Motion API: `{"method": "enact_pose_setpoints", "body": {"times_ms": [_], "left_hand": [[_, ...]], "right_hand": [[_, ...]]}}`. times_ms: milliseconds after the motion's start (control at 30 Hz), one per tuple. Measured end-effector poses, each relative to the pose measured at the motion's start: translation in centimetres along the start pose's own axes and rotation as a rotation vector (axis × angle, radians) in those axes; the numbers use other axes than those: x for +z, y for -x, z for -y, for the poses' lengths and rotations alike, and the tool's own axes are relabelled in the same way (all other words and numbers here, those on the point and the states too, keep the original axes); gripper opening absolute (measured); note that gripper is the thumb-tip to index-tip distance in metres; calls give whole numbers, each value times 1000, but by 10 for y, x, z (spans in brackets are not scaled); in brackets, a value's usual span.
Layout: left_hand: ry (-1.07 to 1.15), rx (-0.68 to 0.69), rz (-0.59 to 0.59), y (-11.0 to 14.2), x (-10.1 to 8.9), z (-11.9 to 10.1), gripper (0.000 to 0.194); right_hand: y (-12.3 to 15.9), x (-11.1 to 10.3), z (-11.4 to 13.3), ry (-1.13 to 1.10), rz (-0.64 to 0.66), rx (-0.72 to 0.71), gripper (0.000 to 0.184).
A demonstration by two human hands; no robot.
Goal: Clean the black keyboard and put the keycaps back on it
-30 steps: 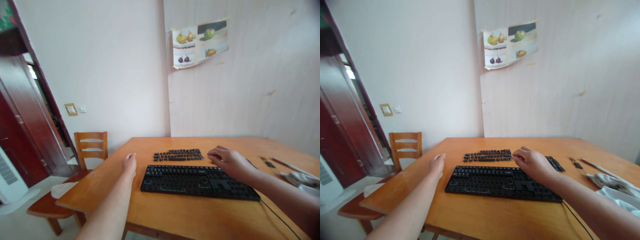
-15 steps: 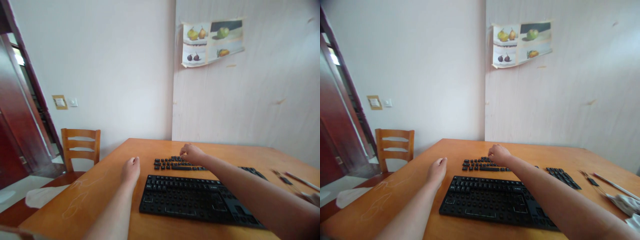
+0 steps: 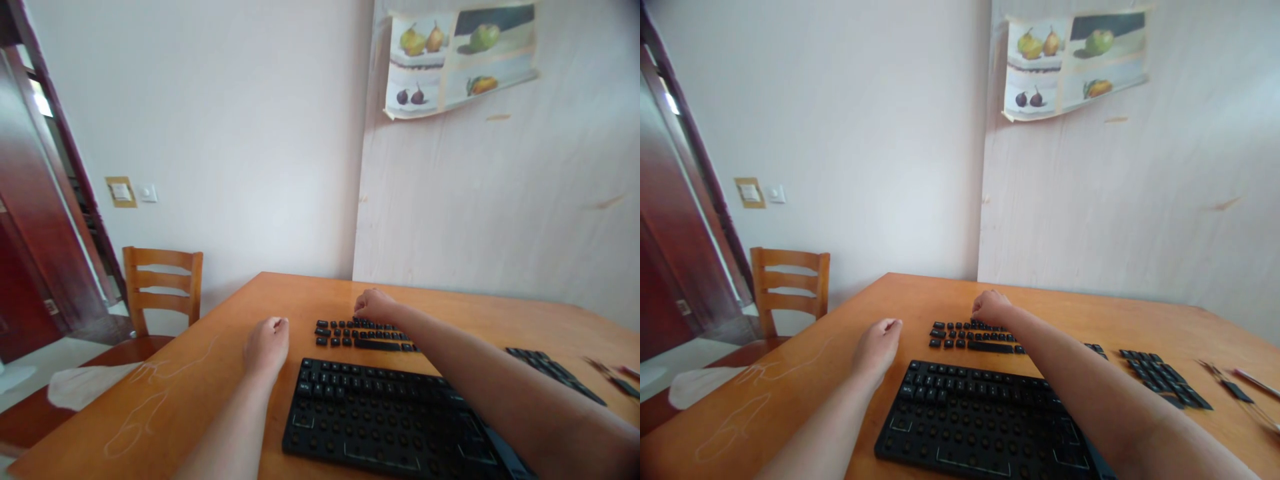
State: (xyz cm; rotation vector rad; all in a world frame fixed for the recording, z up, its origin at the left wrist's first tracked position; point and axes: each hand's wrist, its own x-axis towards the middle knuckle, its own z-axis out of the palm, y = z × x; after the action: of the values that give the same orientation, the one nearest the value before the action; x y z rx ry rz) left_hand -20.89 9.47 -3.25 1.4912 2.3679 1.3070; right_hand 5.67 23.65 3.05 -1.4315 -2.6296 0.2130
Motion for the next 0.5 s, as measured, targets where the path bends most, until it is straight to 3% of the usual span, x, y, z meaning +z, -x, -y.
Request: {"method": "enact_pose_setpoints", "body": {"times_ms": [233,500], "left_hand": [[-68,-102,104,1,-8,-11,34],[-112,-71,85,3,-8,-12,36]], "right_hand": [[-5,7,1,-17,-5,49,15],[-7,5,-4,-40,-19,42,16]]}}
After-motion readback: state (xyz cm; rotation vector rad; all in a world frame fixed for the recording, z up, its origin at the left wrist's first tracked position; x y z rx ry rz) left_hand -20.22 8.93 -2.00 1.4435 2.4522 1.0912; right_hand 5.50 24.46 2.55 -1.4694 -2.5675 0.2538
